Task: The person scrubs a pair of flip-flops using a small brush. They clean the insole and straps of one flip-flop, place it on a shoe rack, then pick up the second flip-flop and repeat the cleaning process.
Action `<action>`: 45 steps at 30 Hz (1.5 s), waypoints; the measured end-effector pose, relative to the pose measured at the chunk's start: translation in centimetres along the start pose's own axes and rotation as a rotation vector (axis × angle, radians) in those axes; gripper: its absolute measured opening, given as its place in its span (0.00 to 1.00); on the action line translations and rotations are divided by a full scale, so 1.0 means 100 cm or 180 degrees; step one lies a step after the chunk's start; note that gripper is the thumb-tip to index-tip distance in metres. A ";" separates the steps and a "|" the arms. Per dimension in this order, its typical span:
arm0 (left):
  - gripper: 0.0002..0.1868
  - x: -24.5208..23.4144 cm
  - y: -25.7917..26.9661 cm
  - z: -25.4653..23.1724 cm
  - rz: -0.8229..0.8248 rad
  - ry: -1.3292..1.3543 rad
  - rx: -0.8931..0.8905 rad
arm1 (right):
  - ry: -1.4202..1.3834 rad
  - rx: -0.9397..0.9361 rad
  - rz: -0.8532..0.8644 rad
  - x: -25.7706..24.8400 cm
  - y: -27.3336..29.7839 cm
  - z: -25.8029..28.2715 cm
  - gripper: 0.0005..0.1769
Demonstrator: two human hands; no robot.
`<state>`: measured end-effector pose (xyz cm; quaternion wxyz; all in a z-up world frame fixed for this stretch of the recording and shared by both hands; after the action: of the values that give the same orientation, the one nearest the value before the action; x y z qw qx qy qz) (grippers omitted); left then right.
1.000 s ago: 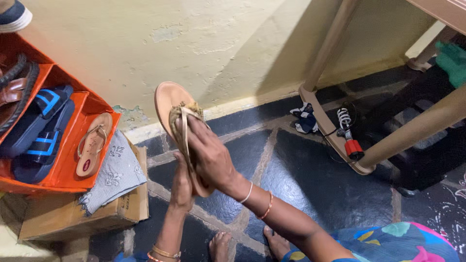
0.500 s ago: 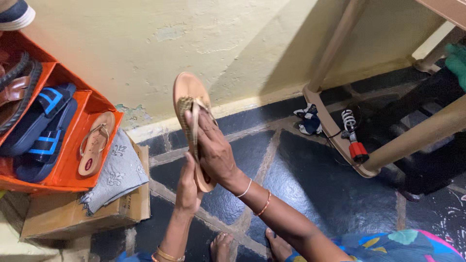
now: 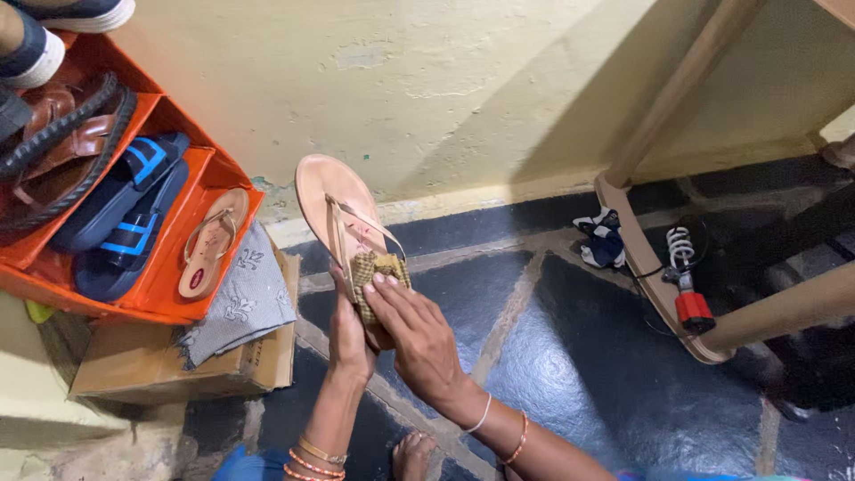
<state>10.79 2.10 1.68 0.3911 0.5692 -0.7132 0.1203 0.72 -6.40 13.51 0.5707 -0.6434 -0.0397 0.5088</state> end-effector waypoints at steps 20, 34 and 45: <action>0.36 0.024 0.008 -0.030 0.0455 0.0268 0.0219 | -0.0717 -0.0121 0.0005 0.012 0.015 0.006 0.28; 0.34 0.035 0.015 -0.025 0.0486 -0.0039 0.0084 | -0.0809 0.0032 -0.0083 -0.001 0.002 -0.001 0.33; 0.36 0.008 0.001 -0.017 0.0230 -0.0055 0.0071 | -0.0749 -0.0070 -0.0191 0.001 0.002 0.008 0.31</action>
<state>11.39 2.57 3.36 0.3740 0.5483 -0.7352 0.1374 0.15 -5.85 13.41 0.5699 -0.5840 -0.1312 0.5631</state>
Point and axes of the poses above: each hand's wrist, its own y-axis away from the middle knuckle, its own x-axis out of the palm, z = x × y, the point moved 10 cm from there along -y, towards the middle knuckle, and after that the axes turned 13 degrees about -x, right-handed, at the moved point
